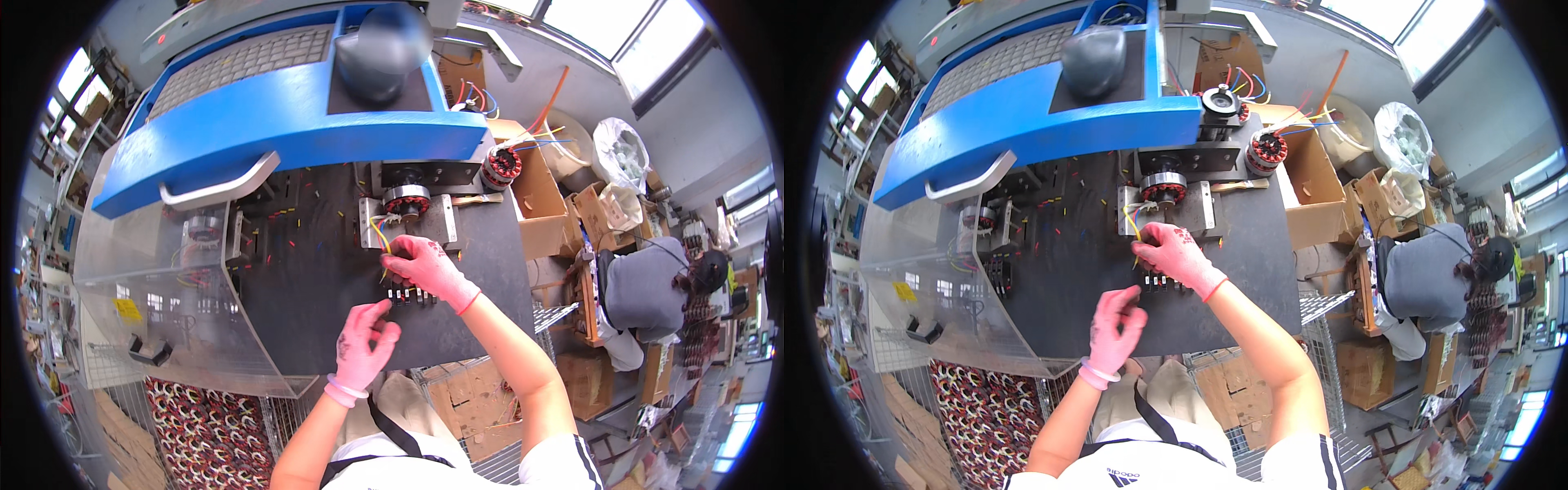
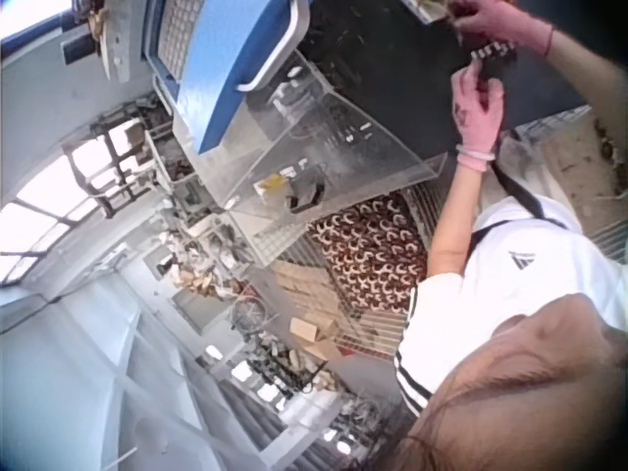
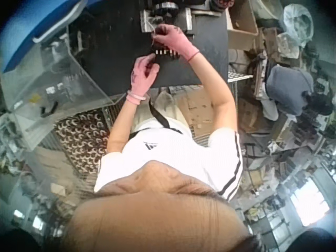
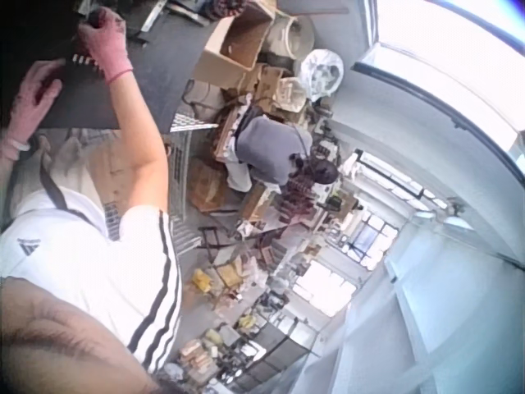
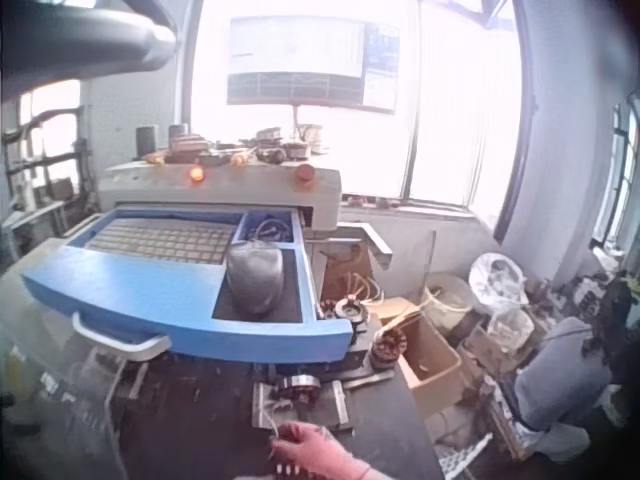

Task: The person places a stator into a machine, inserts wires into a terminal block, and then moves the finished stator to a collection bin.

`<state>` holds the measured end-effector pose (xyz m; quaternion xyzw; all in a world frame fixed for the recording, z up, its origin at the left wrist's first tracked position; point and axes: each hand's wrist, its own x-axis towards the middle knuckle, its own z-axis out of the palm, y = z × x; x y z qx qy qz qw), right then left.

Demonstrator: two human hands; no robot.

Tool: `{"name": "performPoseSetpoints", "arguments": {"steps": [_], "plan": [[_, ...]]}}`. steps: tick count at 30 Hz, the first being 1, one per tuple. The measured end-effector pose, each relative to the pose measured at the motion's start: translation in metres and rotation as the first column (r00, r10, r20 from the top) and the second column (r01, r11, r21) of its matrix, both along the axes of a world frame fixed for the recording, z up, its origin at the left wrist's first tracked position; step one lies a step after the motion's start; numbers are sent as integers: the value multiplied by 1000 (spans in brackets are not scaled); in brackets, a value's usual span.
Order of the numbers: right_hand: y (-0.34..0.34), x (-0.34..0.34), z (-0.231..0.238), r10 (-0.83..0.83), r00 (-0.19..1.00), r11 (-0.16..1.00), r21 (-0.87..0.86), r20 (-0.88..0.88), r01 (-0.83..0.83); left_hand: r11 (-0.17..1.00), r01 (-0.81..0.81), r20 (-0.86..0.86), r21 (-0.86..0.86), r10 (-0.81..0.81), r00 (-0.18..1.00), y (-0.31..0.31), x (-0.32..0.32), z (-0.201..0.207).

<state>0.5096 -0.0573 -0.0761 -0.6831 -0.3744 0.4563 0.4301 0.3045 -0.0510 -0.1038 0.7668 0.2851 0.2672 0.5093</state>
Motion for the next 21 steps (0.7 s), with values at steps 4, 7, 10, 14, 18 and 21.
{"name": "performPoseSetpoints", "arguments": {"steps": [4,7,10,14,18,21], "plan": [[-12,2,-25,6,959,999,44,283,-19,879,175,-443,443,45,895,-13,4,-45],[-13,0,-34,33,890,990,104,455,-90,796,296,-605,528,108,789,-14,3,-60],[-11,-4,-35,41,827,985,117,560,-128,752,340,-638,564,137,758,-15,2,-63],[-10,-7,-44,20,786,984,126,618,-124,745,345,-661,571,167,732,-17,4,-67],[-6,-11,-53,39,755,986,97,655,-135,761,337,-654,554,148,742,-16,5,-67],[-5,-15,-53,87,715,989,27,694,-146,829,215,-516,516,101,851,-16,2,-62]]}}
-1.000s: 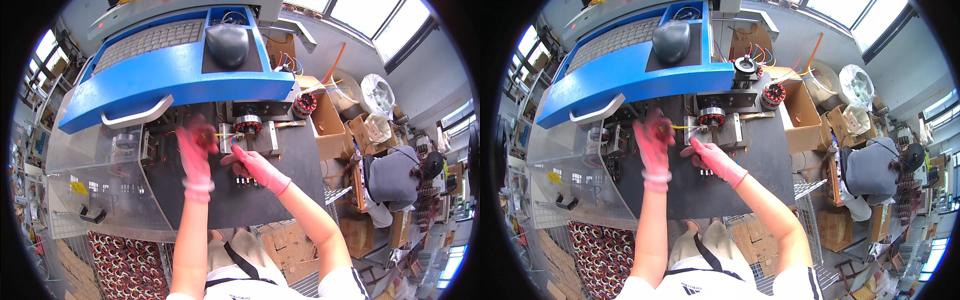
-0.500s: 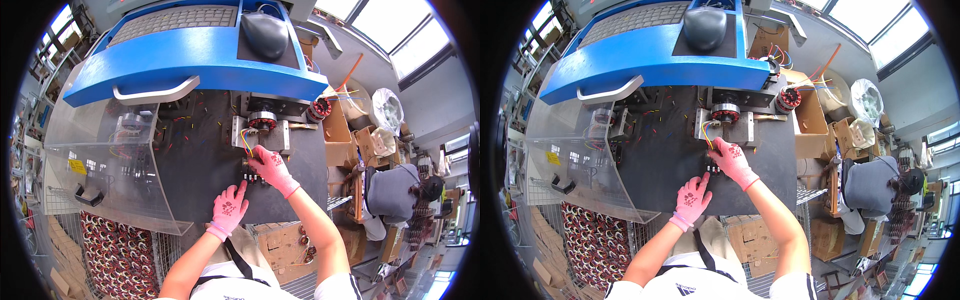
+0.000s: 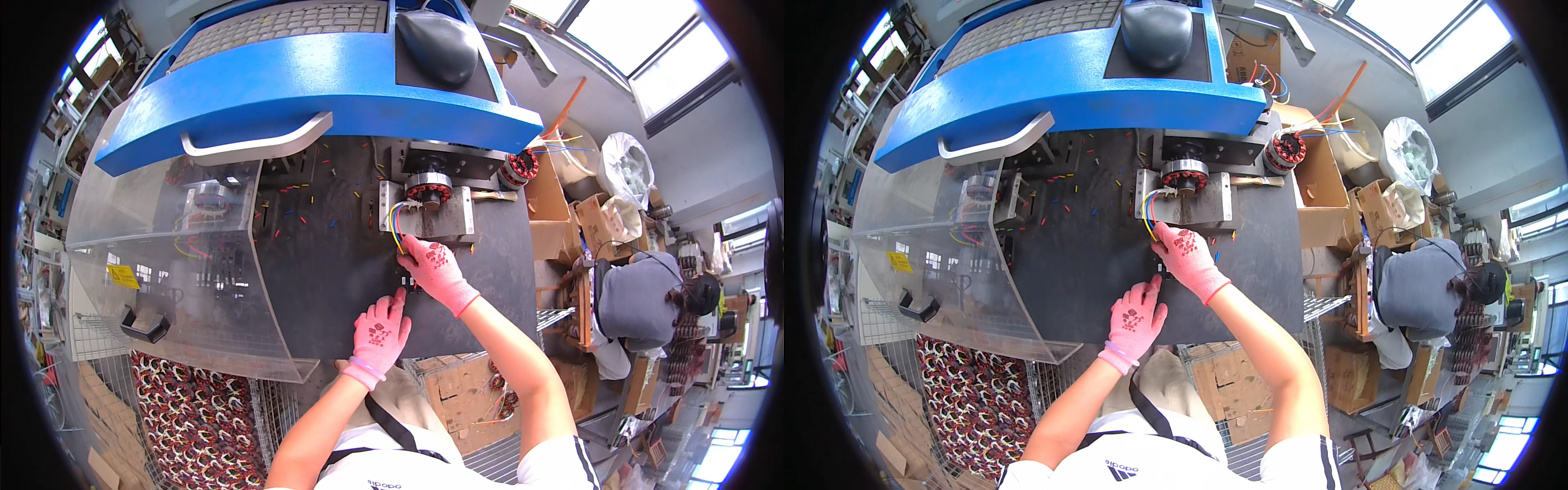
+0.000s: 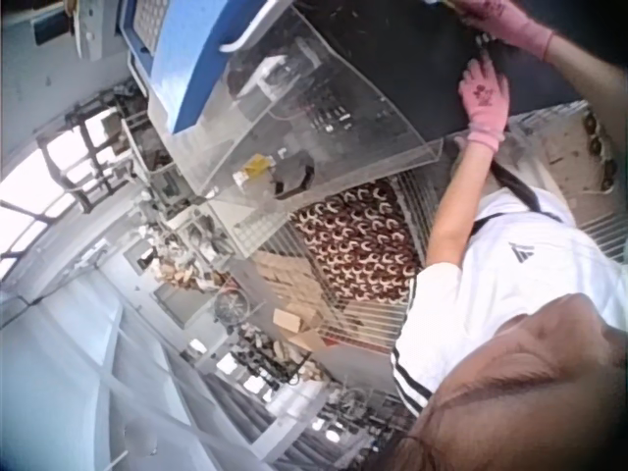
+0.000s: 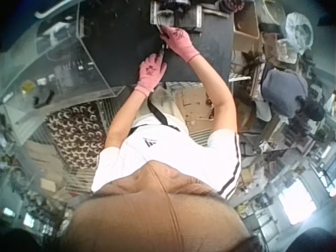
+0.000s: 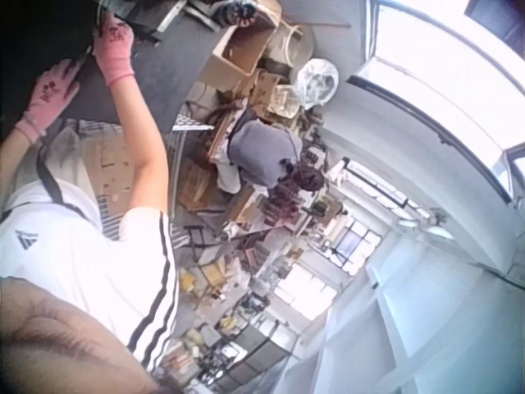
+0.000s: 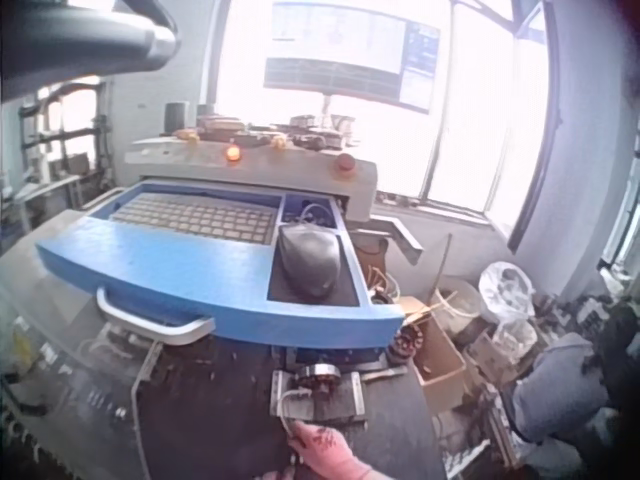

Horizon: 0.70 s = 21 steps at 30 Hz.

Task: The person places a stator into a machine, inserts wires into a terminal block, and then moves the finished stator to a collection bin.

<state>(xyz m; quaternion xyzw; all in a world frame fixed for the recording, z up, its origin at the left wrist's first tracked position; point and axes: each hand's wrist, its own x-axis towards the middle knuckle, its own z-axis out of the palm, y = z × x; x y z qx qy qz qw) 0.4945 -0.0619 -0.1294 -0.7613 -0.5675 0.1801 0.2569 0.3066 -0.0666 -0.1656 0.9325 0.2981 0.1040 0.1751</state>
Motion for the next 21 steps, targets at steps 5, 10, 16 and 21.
{"name": "performPoseSetpoints", "arguments": {"steps": [5,10,16,21], "plan": [[-15,-33,38,-194,934,978,21,-299,210,964,54,185,-259,-6,983,-6,-36,14],[-26,-164,59,371,726,926,169,-579,-339,450,367,436,-814,55,898,-31,-93,-14],[-40,-196,30,296,669,948,123,-682,-294,883,297,105,-363,-277,955,-31,-154,-15],[-119,-111,70,-19,670,967,-184,-742,-178,829,-171,-102,-533,138,985,-32,-212,20]]}}
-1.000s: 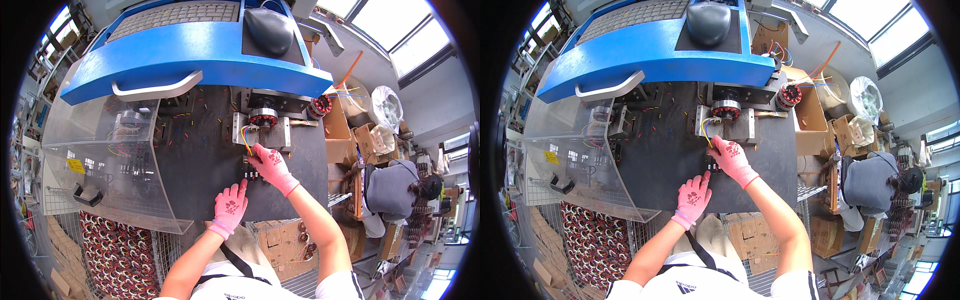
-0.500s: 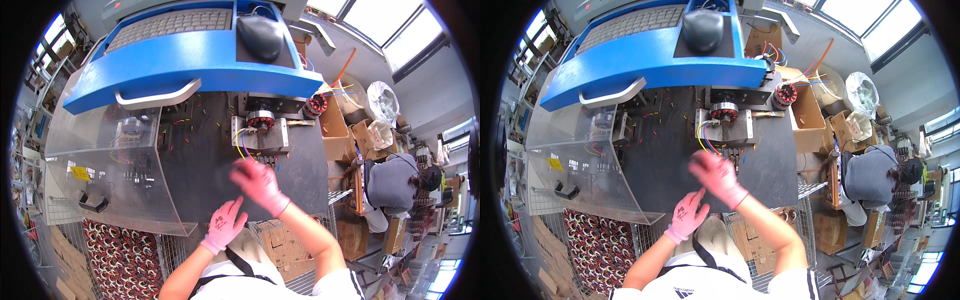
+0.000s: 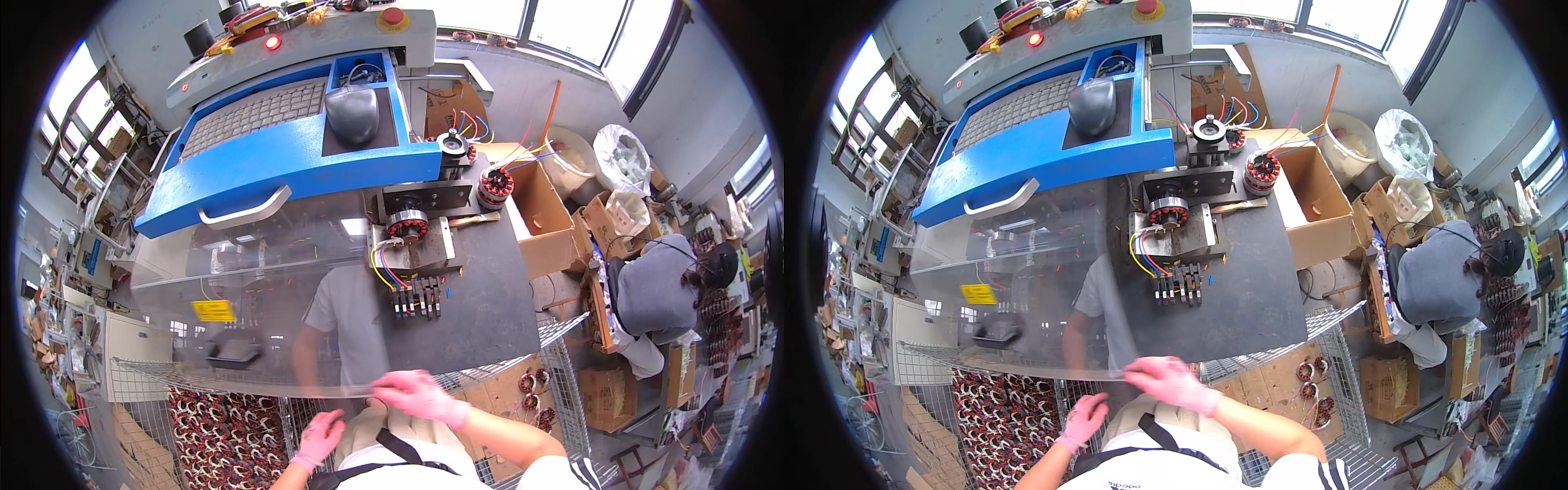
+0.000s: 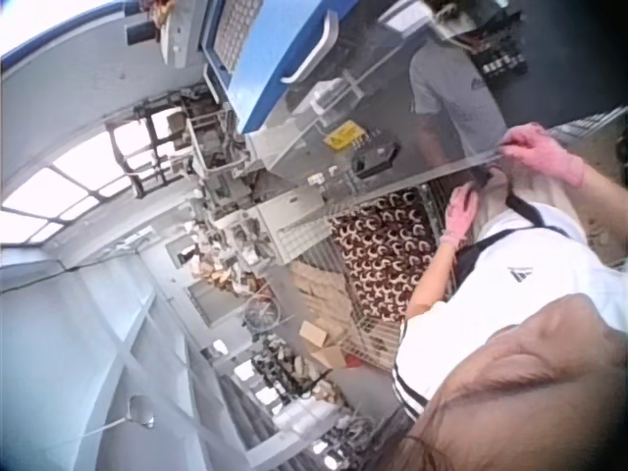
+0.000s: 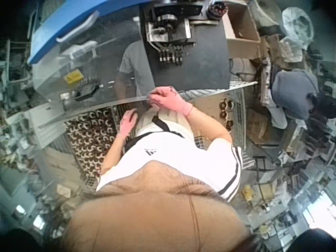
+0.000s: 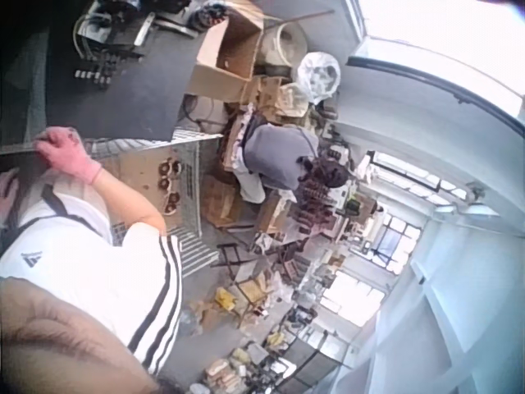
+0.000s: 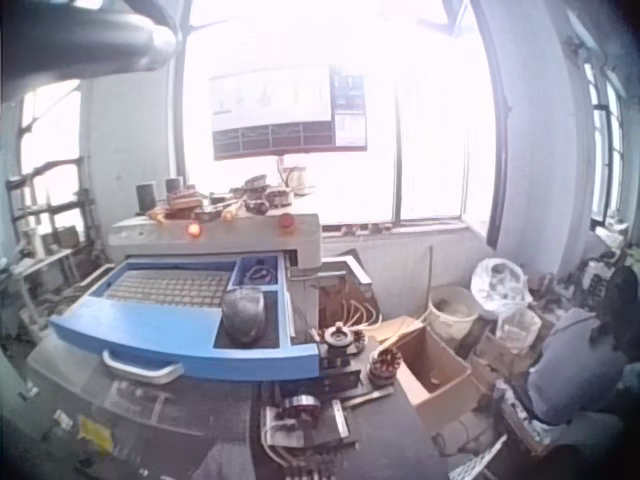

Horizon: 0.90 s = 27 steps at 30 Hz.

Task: The person places a stator into a machine, inserts wires into a terminal block, and then moves the finished stator to a collection bin.

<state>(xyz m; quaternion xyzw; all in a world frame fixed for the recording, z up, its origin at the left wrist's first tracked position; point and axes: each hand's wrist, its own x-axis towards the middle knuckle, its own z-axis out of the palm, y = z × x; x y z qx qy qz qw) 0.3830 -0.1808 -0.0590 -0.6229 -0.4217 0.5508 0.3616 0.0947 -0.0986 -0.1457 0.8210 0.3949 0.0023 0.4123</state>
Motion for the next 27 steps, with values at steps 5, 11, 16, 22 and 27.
{"name": "performPoseSetpoints", "arguments": {"steps": [5,11,16,22,27], "plan": [[-97,35,-41,-728,685,673,226,33,705,857,-491,358,157,413,837,32,-75,-77],[-143,120,-101,-995,94,73,401,-34,913,689,-622,505,372,413,758,113,-55,-20],[-195,194,-152,-967,25,-119,535,-254,836,682,-342,302,646,183,936,190,-49,-12],[-121,139,-37,-845,-461,23,880,271,475,596,-249,306,763,6,952,247,-66,-21],[136,-133,99,-632,522,710,698,573,94,618,-188,286,763,-63,956,260,-69,-33]]}}
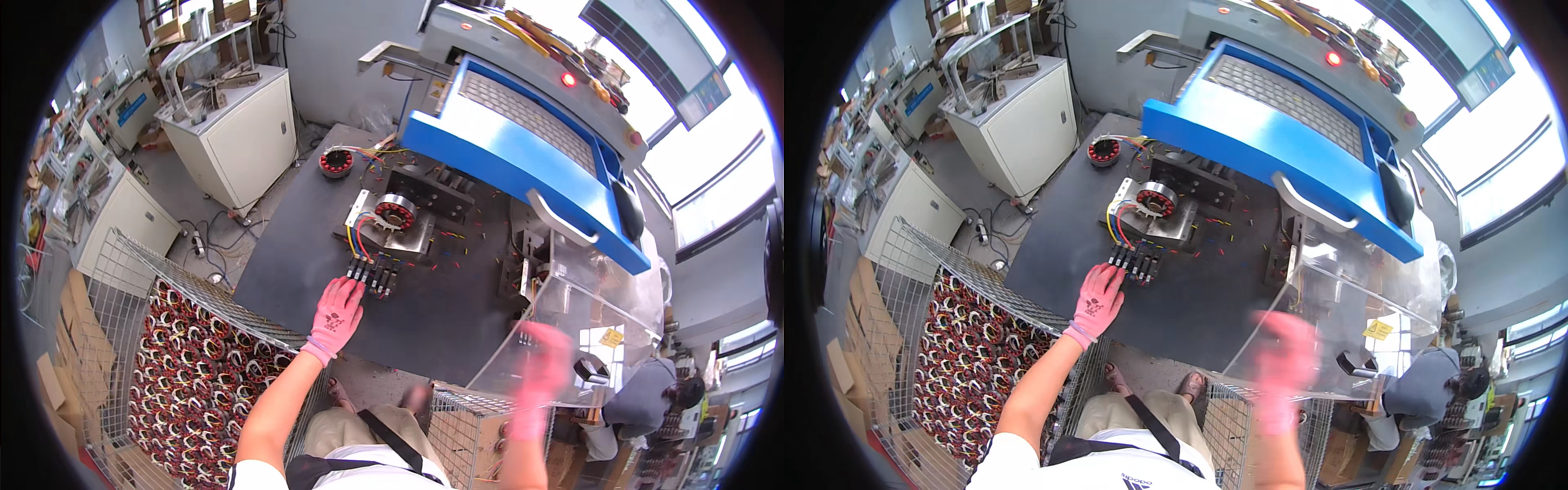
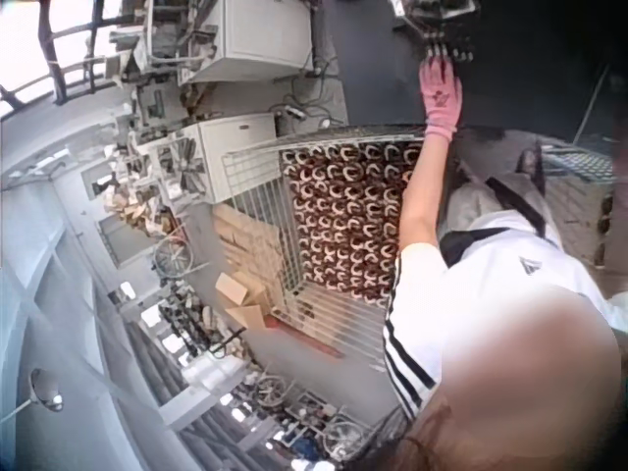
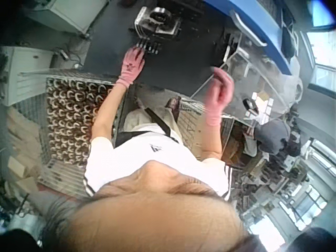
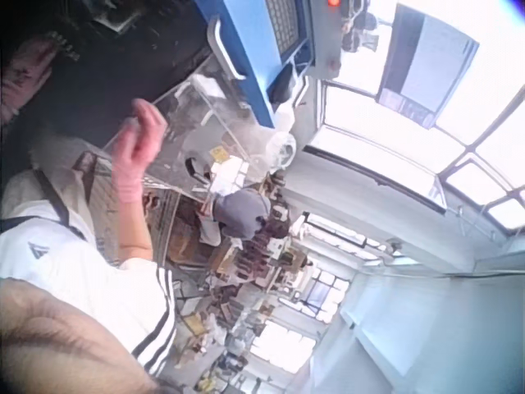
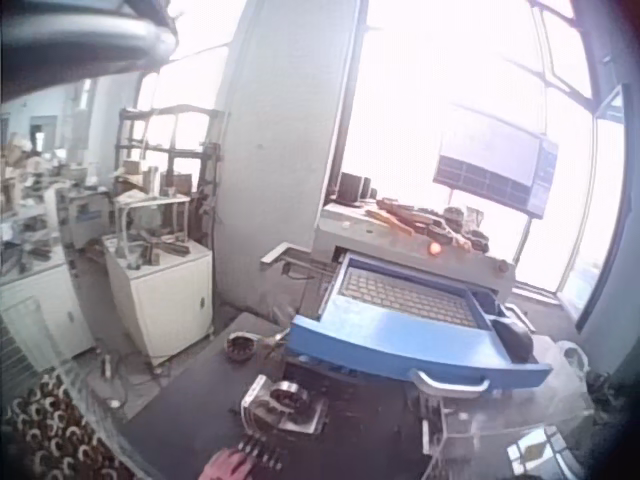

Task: The person places a stator into a machine, inserts wires into a terminal block, and then moves the finished stator to a collection bin.

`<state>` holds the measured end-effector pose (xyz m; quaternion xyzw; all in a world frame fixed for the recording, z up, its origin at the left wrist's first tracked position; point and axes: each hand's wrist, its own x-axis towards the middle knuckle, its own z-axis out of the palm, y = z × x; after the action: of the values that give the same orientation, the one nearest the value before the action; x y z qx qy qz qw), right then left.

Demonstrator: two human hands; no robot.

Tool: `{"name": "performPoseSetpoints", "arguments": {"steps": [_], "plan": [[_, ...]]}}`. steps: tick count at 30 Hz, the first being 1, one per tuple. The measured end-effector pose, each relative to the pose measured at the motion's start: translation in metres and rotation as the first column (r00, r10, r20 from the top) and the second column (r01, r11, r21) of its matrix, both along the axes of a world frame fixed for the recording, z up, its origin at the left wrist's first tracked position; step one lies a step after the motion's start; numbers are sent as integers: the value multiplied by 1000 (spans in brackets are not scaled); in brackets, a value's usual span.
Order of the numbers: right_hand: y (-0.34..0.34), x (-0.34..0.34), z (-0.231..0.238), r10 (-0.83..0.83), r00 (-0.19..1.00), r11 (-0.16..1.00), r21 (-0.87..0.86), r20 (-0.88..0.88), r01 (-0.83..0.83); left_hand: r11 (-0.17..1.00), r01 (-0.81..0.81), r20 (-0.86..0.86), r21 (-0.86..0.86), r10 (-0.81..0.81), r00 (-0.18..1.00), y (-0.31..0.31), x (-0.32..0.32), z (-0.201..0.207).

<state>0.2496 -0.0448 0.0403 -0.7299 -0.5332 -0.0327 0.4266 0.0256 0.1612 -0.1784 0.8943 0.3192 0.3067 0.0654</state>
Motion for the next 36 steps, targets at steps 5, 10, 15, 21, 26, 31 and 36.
{"name": "performPoseSetpoints", "arguments": {"steps": [5,10,15,21,26,31,36], "plan": [[191,-103,-131,209,974,974,-103,92,-199,999,-21,10,-43,21,1000,3,-3,-10],[246,-83,-171,292,454,870,36,-842,-492,997,-1,-28,-80,-1,1000,4,-6,-21],[272,-9,-140,90,992,995,-52,94,-85,993,-10,40,-120,15,999,3,-12,-26],[279,5,-111,225,950,883,-457,218,-104,954,67,190,-292,-11,982,-7,-7,4],[163,-88,-62,280,711,749,-317,-645,-582,132,948,756,-290,638,143,-60,-35,34],[78,-109,-76,630,775,716,-341,-61,-609,-46,991,550,-126,828,109,-170,-63,81],[43,-147,-91,115,223,497,-138,-968,-857,10,955,431,-298,894,125,-273,-70,67]]}}
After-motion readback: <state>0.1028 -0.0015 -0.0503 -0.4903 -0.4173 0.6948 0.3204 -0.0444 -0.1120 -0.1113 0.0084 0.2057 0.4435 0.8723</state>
